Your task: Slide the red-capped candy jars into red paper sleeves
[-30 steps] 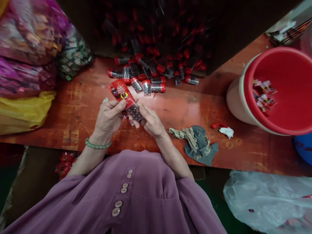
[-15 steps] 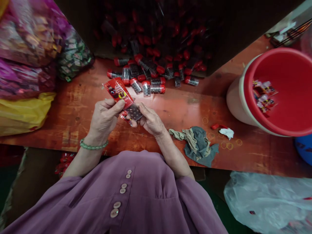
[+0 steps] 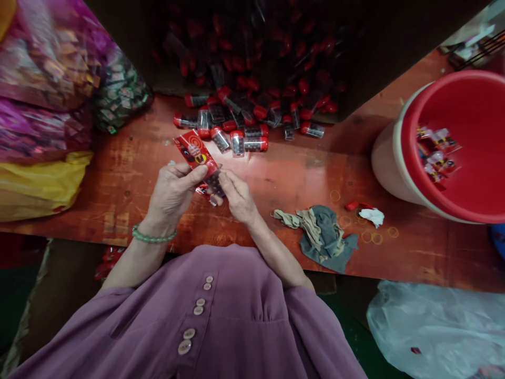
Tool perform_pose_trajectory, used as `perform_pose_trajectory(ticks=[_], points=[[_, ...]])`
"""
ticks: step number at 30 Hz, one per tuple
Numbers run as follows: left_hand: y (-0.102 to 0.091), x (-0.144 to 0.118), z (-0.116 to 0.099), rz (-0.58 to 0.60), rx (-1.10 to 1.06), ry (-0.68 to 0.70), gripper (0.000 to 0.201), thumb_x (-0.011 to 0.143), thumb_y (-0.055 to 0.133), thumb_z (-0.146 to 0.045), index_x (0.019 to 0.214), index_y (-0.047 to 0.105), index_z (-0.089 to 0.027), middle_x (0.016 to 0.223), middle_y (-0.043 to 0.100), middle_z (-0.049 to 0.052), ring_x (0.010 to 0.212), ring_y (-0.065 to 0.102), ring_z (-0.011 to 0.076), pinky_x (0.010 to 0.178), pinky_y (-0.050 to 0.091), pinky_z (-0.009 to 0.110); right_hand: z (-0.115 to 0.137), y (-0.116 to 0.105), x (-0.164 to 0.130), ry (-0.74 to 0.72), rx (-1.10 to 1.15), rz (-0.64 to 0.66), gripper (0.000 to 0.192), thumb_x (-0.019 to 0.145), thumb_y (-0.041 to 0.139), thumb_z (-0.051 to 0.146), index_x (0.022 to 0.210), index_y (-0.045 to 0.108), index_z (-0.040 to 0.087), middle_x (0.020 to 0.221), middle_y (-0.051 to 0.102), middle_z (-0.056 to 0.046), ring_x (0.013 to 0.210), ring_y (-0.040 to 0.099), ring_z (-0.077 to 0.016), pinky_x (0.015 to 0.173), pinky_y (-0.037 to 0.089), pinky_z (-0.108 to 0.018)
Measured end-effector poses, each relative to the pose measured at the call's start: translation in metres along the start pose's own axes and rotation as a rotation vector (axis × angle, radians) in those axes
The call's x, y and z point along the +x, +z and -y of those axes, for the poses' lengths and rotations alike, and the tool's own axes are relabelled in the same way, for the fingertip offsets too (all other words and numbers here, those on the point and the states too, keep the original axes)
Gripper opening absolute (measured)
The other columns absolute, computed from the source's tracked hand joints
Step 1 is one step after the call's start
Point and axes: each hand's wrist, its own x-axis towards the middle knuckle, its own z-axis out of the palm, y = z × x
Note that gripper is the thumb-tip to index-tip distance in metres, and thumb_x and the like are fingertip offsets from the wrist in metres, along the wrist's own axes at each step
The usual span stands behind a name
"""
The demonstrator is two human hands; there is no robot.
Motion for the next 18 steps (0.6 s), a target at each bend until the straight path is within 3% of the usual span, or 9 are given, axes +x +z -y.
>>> perform_pose_trajectory(ticks=[3,6,9,12,15,18], points=[[0.0,0.0,0.006,-0.049,-0.018,-0.015,0.029,0.069,0.084,-0.042,0.074,0.075,-0.015,0.061,0.069,0.003,0.049,0.061,0.0121,0.048,0.048,0.024,-0.006,0.004,-0.005,-0.099,-0.183,-0.125,0.037,0.097,0.047,0.054,0.106,0.058,0.02,0.076,0.059,0.002,0.055,0.048,-0.0084,0.058,0.046,-0.025],[-0.002,0.002,0.011,-0.084,-0.081,-0.045,0.033,0.061,0.088,-0.042,0.075,0.075,-0.016,0.071,0.074,0.004,0.058,0.065,0.0133,0.053,0.051,0.023,-0.008,0.003,-0.006,-0.124,-0.292,-0.127,0.036,0.097,0.047,0.052,0.111,0.057,0.02,0.08,0.061,0.001,0.063,0.054,-0.0105,0.066,0.049,-0.027],[-0.002,0.005,0.014,-0.095,-0.161,-0.029,0.037,0.056,0.09,-0.045,0.076,0.075,-0.018,0.071,0.074,0.003,0.055,0.064,0.0124,0.049,0.05,0.022,-0.006,0.0,-0.005,-0.177,-0.396,-0.116,0.034,0.096,0.05,0.048,0.117,0.055,0.021,0.1,0.066,-0.004,0.08,0.062,-0.0141,0.078,0.052,-0.03],[-0.001,0.008,0.017,-0.147,-0.169,0.02,0.034,0.053,0.092,-0.041,0.073,0.074,-0.019,0.07,0.074,0.001,0.057,0.066,0.0118,0.056,0.055,0.022,-0.005,-0.001,-0.003,-0.252,-0.506,-0.103,0.032,0.097,0.048,0.044,0.119,0.053,0.023,0.119,0.065,-0.009,0.097,0.064,-0.0181,0.088,0.052,-0.034],[-0.002,0.01,0.02,-0.144,-0.137,0.014,0.032,0.057,0.091,-0.039,0.078,0.076,-0.019,0.079,0.077,0.004,0.067,0.071,0.0143,0.066,0.058,0.025,-0.006,-0.002,-0.001,-0.3,-0.584,-0.127,0.027,0.096,0.049,0.041,0.117,0.054,0.023,0.116,0.067,-0.01,0.099,0.064,-0.0203,0.09,0.051,-0.035],[-0.006,0.012,0.023,-0.076,-0.139,-0.045,0.033,0.061,0.088,-0.042,0.081,0.077,-0.018,0.088,0.078,0.008,0.073,0.073,0.0171,0.068,0.059,0.027,-0.006,-0.003,0.0,-0.238,-0.561,-0.148,0.024,0.096,0.051,0.042,0.109,0.054,0.022,0.097,0.067,-0.006,0.08,0.063,-0.0165,0.078,0.051,-0.032]])
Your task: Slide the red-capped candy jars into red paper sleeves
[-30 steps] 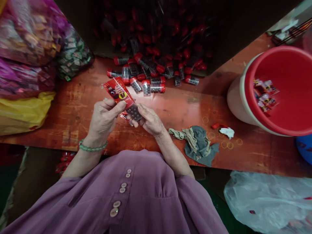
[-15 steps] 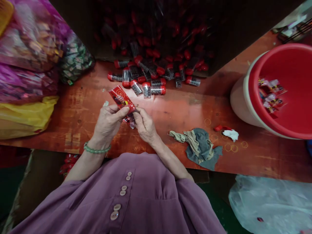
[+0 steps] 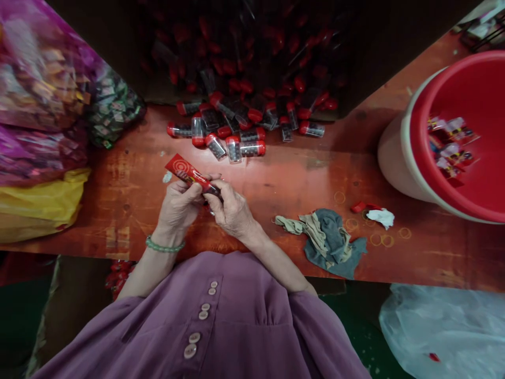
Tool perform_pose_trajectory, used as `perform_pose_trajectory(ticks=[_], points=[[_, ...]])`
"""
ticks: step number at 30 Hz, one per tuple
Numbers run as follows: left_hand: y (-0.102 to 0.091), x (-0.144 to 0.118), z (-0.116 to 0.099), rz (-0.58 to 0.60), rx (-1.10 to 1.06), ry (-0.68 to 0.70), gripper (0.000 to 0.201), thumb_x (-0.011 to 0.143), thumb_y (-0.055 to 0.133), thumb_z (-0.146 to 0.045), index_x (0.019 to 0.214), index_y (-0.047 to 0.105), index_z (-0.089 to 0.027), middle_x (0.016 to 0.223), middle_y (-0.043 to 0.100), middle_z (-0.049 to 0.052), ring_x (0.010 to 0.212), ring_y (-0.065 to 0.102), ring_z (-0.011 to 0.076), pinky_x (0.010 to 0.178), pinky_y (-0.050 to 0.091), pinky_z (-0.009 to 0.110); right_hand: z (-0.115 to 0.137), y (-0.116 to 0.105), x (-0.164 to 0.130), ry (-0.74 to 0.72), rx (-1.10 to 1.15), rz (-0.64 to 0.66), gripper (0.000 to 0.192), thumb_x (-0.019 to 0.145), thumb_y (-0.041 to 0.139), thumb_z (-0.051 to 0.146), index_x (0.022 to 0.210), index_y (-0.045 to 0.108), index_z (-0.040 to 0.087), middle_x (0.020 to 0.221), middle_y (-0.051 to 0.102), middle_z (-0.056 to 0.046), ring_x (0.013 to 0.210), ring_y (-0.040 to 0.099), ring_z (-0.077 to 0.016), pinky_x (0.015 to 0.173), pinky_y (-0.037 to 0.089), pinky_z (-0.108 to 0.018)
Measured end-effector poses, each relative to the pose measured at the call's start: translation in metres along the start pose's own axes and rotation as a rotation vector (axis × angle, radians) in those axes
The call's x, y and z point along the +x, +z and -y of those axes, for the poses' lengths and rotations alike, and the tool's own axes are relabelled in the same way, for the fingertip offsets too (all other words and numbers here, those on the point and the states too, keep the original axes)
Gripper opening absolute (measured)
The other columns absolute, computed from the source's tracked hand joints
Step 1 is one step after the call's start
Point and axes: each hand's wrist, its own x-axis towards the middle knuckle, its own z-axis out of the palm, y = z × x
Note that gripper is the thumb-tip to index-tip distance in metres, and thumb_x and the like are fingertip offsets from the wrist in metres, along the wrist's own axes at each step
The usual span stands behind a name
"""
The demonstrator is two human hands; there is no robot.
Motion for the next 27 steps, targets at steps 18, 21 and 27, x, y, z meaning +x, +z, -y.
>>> perform_pose_trajectory(ticks=[18,21,27], points=[[-0.008,0.01,0.004,0.128,-0.002,-0.069,0.054,0.062,0.082,-0.06,0.095,0.072,-0.018,0.092,0.076,0.01,0.083,0.073,0.0229,0.069,0.059,0.032,-0.011,0.002,0.019,0.482,0.829,0.148,0.039,0.087,0.06,0.057,0.084,0.05,0.02,0.055,0.054,0.008,0.038,0.035,-0.003,0.039,0.026,-0.018],[-0.014,0.014,0.006,0.137,0.022,-0.062,0.047,0.063,0.086,-0.051,0.095,0.073,-0.019,0.104,0.076,0.012,0.095,0.072,0.0267,0.078,0.06,0.036,-0.01,0.004,0.02,0.504,0.891,0.172,0.039,0.088,0.059,0.058,0.088,0.05,0.02,0.053,0.054,0.008,0.036,0.035,-0.0034,0.039,0.028,-0.018],[-0.019,0.017,0.011,0.088,0.006,-0.06,0.049,0.059,0.088,-0.047,0.099,0.075,-0.022,0.101,0.077,0.01,0.087,0.074,0.0252,0.072,0.061,0.037,-0.018,0.0,0.016,0.54,0.864,0.247,0.06,0.09,0.036,0.075,0.099,0.056,0.019,0.06,0.056,0.005,0.043,0.046,-0.0065,0.044,0.039,-0.019]])
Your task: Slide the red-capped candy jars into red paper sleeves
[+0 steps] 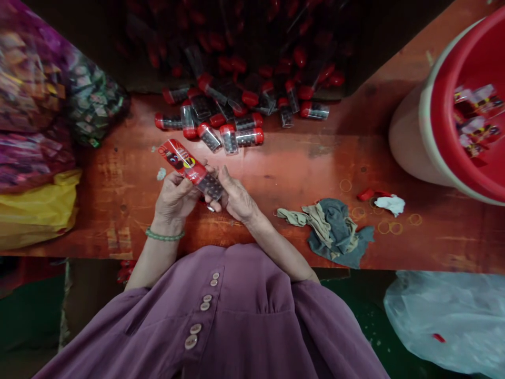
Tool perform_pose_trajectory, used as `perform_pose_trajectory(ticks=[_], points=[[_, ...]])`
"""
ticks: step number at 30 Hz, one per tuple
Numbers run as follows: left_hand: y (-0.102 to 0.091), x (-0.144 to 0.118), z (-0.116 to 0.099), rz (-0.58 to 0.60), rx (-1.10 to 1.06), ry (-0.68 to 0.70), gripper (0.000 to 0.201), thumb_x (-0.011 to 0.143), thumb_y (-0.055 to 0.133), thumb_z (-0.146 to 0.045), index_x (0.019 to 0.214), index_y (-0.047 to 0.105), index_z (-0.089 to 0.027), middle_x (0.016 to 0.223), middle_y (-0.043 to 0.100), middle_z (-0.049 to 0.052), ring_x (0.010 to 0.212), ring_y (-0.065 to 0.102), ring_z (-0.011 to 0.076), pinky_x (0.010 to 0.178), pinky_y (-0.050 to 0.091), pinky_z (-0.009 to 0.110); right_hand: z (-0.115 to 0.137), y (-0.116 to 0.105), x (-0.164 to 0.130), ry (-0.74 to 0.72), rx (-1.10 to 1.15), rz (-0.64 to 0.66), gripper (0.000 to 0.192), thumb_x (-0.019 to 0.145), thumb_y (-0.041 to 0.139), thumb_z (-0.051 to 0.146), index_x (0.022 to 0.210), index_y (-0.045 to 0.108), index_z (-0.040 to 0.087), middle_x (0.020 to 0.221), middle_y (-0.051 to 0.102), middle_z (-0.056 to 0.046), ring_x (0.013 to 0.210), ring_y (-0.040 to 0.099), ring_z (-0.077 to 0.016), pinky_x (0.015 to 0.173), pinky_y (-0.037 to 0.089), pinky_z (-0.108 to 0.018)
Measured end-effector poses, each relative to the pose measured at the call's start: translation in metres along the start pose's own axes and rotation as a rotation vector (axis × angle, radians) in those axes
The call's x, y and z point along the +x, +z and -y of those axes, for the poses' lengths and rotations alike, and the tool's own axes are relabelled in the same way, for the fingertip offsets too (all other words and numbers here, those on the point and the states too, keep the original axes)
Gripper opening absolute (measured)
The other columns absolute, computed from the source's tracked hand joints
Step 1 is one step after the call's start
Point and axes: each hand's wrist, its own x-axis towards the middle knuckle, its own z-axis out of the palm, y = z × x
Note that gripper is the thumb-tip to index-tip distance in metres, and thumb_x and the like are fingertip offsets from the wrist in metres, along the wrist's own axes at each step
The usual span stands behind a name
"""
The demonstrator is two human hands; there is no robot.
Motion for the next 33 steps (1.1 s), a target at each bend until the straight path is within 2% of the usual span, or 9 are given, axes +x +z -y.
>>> perform_pose_trajectory(ticks=[2,5,7,9,13,16,20,27,33], points=[[-0.001,0.001,-0.001,-0.013,0.0,0.04,0.047,0.059,0.088,-0.046,0.097,0.075,-0.021,0.099,0.077,0.01,0.088,0.074,0.0248,0.073,0.061,0.036,0.001,-0.003,-0.004,-0.069,-0.107,0.012,0.06,0.088,0.042,0.074,0.104,0.058,0.019,0.068,0.061,0.003,0.052,0.055,-0.0081,0.05,0.046,-0.021],[-0.003,0.003,-0.002,-0.04,0.001,0.089,0.047,0.058,0.089,-0.046,0.095,0.075,-0.021,0.095,0.078,0.008,0.094,0.073,0.024,0.081,0.06,0.035,0.003,-0.003,-0.009,-0.236,-0.366,-0.057,0.059,0.08,0.069,0.061,0.119,0.055,0.02,0.105,0.068,-0.006,0.084,0.067,-0.0144,0.076,0.056,-0.029],[-0.003,0.003,-0.002,-0.054,0.001,0.11,0.048,0.056,0.09,-0.046,0.095,0.075,-0.022,0.091,0.078,0.006,0.092,0.073,0.0229,0.082,0.059,0.034,0.003,-0.001,-0.01,-0.375,-0.593,-0.128,0.067,0.072,0.082,0.047,0.125,0.052,0.02,0.128,0.062,-0.012,0.111,0.063,-0.0216,0.097,0.052,-0.038],[-0.002,0.004,-0.002,-0.069,0.019,0.129,0.047,0.055,0.091,-0.044,0.094,0.075,-0.022,0.087,0.077,0.005,0.088,0.074,0.0219,0.079,0.06,0.032,0.002,0.002,-0.01,-0.492,-0.788,-0.16,0.059,0.077,0.079,0.037,0.127,0.052,0.018,0.132,0.06,-0.015,0.123,0.057,-0.0253,0.106,0.046,-0.043],[0.0,0.005,-0.002,-0.088,0.079,0.184,0.052,0.048,0.094,-0.045,0.09,0.074,-0.02,0.084,0.076,0.004,0.084,0.074,0.0211,0.075,0.059,0.029,0.001,0.002,-0.008,-0.517,-0.893,-0.159,0.028,0.093,0.058,0.031,0.118,0.056,0.019,0.121,0.066,-0.013,0.112,0.062,-0.0231,0.1,0.049,-0.041],[0.001,0.007,-0.002,-0.101,0.071,0.159,0.054,0.05,0.092,-0.052,0.088,0.074,-0.018,0.08,0.076,0.005,0.083,0.074,0.0214,0.075,0.059,0.029,0.0,0.001,-0.008,-0.401,-0.8,-0.15,0.023,0.095,0.054,0.033,0.113,0.058,0.019,0.099,0.068,-0.006,0.086,0.064,-0.0164,0.083,0.052,-0.033],[0.002,0.006,-0.001,-0.134,0.049,0.086,0.042,0.059,0.088,-0.05,0.081,0.075,-0.017,0.073,0.075,0.005,0.077,0.074,0.0213,0.072,0.06,0.031,-0.003,-0.001,-0.007,-0.226,-0.598,-0.061,0.026,0.095,0.054,0.04,0.107,0.057,0.017,0.072,0.058,0.003,0.063,0.056,-0.0098,0.063,0.047,-0.024],[0.009,0.002,-0.004,-0.171,0.036,0.06,0.038,0.051,0.093,-0.043,0.069,0.073,-0.016,0.064,0.072,0.002,0.049,0.063,0.0126,0.048,0.053,0.023,-0.005,0.0,-0.007,-0.201,-0.427,-0.017,0.028,0.093,0.056,0.045,0.103,0.052,0.018,0.077,0.06,0.003,0.058,0.055,-0.0064,0.062,0.048,-0.022],[0.009,-0.005,0.001,-0.062,0.024,-0.065,0.034,0.063,0.087,-0.043,0.078,0.076,-0.014,0.049,0.062,0.0,0.039,0.055,0.0115,0.041,0.047,0.023,-0.012,-0.007,-0.007,-0.185,-0.349,0.021,0.031,0.094,0.056,0.047,0.103,0.053,0.018,0.075,0.06,0.003,0.054,0.054,-0.0059,0.059,0.047,-0.021]])
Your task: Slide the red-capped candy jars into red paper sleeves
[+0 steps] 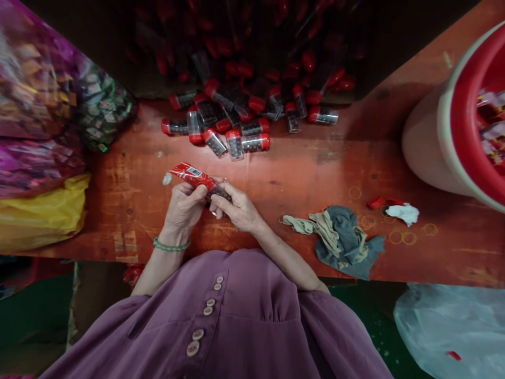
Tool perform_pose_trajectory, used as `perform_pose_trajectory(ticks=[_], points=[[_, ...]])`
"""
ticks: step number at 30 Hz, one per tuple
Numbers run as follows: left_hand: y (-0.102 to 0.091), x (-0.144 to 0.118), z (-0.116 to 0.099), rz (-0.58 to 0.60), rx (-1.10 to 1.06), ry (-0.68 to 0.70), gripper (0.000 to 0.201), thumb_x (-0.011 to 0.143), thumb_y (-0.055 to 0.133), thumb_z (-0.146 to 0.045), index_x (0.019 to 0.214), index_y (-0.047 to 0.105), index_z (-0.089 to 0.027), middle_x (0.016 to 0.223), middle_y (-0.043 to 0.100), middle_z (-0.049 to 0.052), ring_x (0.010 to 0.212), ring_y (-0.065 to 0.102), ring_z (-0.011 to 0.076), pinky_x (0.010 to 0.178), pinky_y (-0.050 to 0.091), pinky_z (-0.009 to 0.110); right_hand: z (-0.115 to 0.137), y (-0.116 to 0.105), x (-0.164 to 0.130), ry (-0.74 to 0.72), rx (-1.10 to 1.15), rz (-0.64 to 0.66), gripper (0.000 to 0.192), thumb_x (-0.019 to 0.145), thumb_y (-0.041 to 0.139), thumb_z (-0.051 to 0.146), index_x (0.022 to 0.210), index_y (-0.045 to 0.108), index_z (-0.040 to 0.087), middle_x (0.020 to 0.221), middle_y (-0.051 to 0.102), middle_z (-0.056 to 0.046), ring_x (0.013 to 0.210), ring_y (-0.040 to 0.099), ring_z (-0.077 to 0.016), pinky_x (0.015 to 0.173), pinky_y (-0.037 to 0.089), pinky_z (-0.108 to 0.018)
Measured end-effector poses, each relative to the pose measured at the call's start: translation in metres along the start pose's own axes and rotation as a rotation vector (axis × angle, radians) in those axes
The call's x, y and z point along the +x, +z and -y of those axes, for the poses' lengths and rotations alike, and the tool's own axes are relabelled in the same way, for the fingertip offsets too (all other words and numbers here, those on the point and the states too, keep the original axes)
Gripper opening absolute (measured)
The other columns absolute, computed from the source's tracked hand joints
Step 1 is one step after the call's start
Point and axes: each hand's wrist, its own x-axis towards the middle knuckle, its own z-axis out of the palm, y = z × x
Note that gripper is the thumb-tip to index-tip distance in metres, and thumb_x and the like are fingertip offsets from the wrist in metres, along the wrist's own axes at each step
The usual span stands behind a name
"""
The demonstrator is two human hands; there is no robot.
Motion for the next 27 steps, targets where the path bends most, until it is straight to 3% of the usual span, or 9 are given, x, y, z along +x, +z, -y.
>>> perform_pose_trajectory(ticks=[4,7,10,14,18,21,27], points=[[-0.004,0.001,0.002,-0.013,-0.016,0.035,0.033,0.062,0.088,-0.043,0.074,0.075,-0.015,0.06,0.07,0.003,0.044,0.06,0.0125,0.043,0.048,0.023,-0.001,0.001,0.001,-0.017,-0.058,-0.034,0.031,0.095,0.054,0.044,0.111,0.053,0.018,0.074,0.058,0.004,0.055,0.053,-0.0062,0.059,0.046,-0.021],[-0.005,0.004,0.003,-0.065,-0.025,0.105,0.04,0.057,0.09,-0.046,0.079,0.077,-0.016,0.078,0.077,0.007,0.065,0.07,0.0181,0.059,0.056,0.027,0.001,0.002,0.001,-0.064,-0.199,-0.067,0.028,0.096,0.052,0.036,0.116,0.054,0.017,0.075,0.058,0.004,0.059,0.054,-0.0074,0.063,0.047,-0.022],[-0.006,0.006,0.005,-0.048,-0.005,0.157,0.032,0.063,0.087,-0.041,0.083,0.078,-0.018,0.088,0.078,0.007,0.081,0.073,0.0201,0.075,0.058,0.029,0.002,0.001,0.001,-0.095,-0.333,-0.077,0.027,0.095,0.052,0.032,0.119,0.056,0.017,0.083,0.063,0.001,0.066,0.057,-0.0094,0.068,0.049,-0.024],[-0.011,0.009,0.003,0.031,0.078,0.193,0.023,0.069,0.083,-0.036,0.082,0.078,-0.019,0.09,0.078,0.007,0.087,0.073,0.0207,0.082,0.058,0.032,0.005,-0.003,0.0,-0.139,-0.48,-0.058,0.026,0.096,0.051,0.032,0.117,0.058,0.017,0.094,0.067,-0.003,0.075,0.062,-0.0122,0.073,0.05,-0.026],[-0.024,0.011,-0.008,0.234,0.227,0.224,0.018,0.072,0.081,-0.029,0.088,0.079,-0.02,0.097,0.078,0.007,0.093,0.072,0.0226,0.09,0.057,0.037,0.012,-0.008,-0.002,-0.155,-0.627,0.053,0.023,0.098,0.048,0.031,0.113,0.059,0.018,0.099,0.068,-0.006,0.079,0.063,-0.0145,0.073,0.049,-0.027],[-0.028,0.012,-0.013,0.324,0.271,0.214,0.016,0.075,0.079,-0.027,0.089,0.079,-0.021,0.101,0.077,0.007,0.092,0.072,0.0226,0.091,0.057,0.038,0.015,-0.009,-0.002,-0.129,-0.61,0.093,0.019,0.097,0.049,0.032,0.105,0.059,0.018,0.095,0.067,-0.005,0.078,0.061,-0.0145,0.073,0.047,-0.027],[-0.018,0.013,-0.008,0.26,0.199,0.221,0.013,0.073,0.078,-0.029,0.083,0.079,-0.02,0.093,0.078,0.008,0.093,0.072,0.0249,0.093,0.057,0.041,0.013,-0.007,0.0,-0.052,-0.458,0.097,0.018,0.095,0.051,0.034,0.087,0.056,0.018,0.078,0.058,0.001,0.069,0.052,-0.0114,0.069,0.042,-0.025]])
